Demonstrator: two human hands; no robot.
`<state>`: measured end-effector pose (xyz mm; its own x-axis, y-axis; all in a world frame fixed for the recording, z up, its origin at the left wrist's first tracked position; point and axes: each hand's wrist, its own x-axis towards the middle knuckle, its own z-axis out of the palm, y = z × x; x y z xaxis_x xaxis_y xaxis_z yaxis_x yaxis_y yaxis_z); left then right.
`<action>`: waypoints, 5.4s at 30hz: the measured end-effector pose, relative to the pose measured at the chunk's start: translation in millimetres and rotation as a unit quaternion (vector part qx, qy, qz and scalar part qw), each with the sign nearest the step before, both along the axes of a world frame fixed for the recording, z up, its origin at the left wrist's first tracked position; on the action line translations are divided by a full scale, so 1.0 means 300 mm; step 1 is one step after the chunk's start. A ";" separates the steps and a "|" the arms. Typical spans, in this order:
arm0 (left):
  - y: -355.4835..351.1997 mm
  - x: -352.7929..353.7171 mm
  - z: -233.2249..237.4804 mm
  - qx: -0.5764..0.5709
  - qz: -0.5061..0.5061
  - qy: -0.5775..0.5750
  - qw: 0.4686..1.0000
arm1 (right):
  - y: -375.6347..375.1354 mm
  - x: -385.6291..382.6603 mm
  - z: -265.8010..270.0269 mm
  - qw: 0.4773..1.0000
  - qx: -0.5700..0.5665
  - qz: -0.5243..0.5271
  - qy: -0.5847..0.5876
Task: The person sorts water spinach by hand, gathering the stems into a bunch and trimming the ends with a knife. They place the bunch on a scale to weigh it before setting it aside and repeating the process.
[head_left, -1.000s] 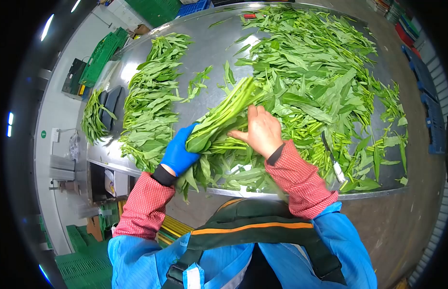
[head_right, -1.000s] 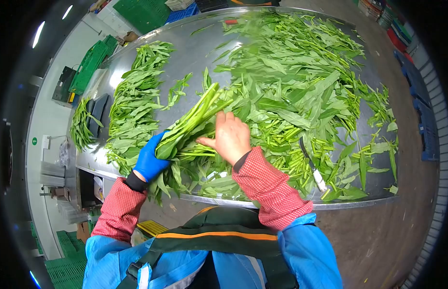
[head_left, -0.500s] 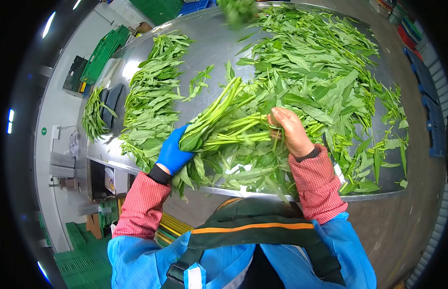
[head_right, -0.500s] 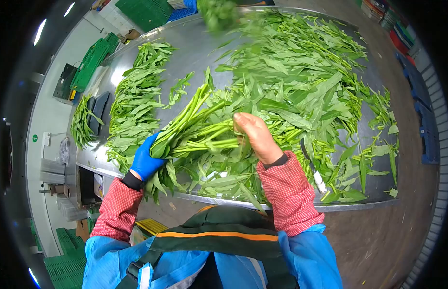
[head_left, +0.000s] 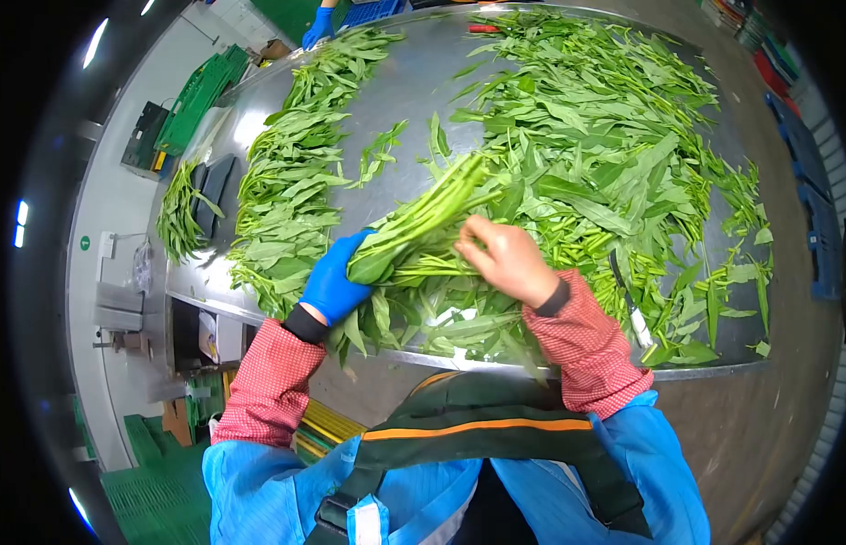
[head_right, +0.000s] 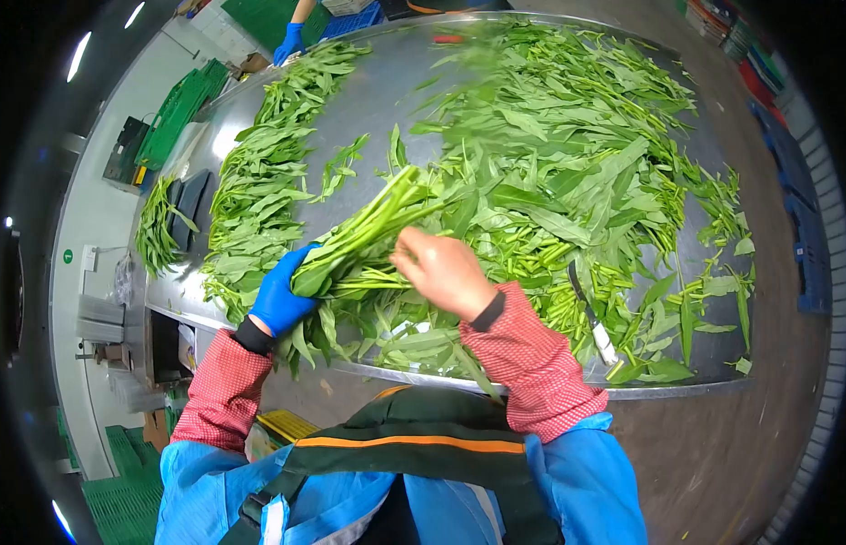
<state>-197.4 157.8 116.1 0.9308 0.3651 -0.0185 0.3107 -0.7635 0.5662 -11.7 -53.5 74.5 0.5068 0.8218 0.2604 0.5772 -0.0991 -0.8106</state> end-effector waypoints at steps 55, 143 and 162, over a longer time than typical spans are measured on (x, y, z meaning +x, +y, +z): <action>-0.156 0.026 0.118 0.158 -0.083 0.036 0.983 | -0.423 0.370 -0.066 0.834 0.212 0.113 0.497; 0.055 -0.418 -0.123 -0.814 0.149 -0.119 0.549 | 0.324 -0.017 -0.042 0.964 0.086 0.128 0.217; 0.000 -0.281 0.000 -0.723 0.123 0.009 0.680 | 0.275 -0.166 -0.243 0.615 0.054 0.324 0.716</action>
<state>-281.6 157.8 116.0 0.8392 0.0978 -0.5350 0.3457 0.6635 0.6635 -61.6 29.1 1.6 -0.1452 0.9894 -0.0004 -0.8481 -0.1246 -0.5149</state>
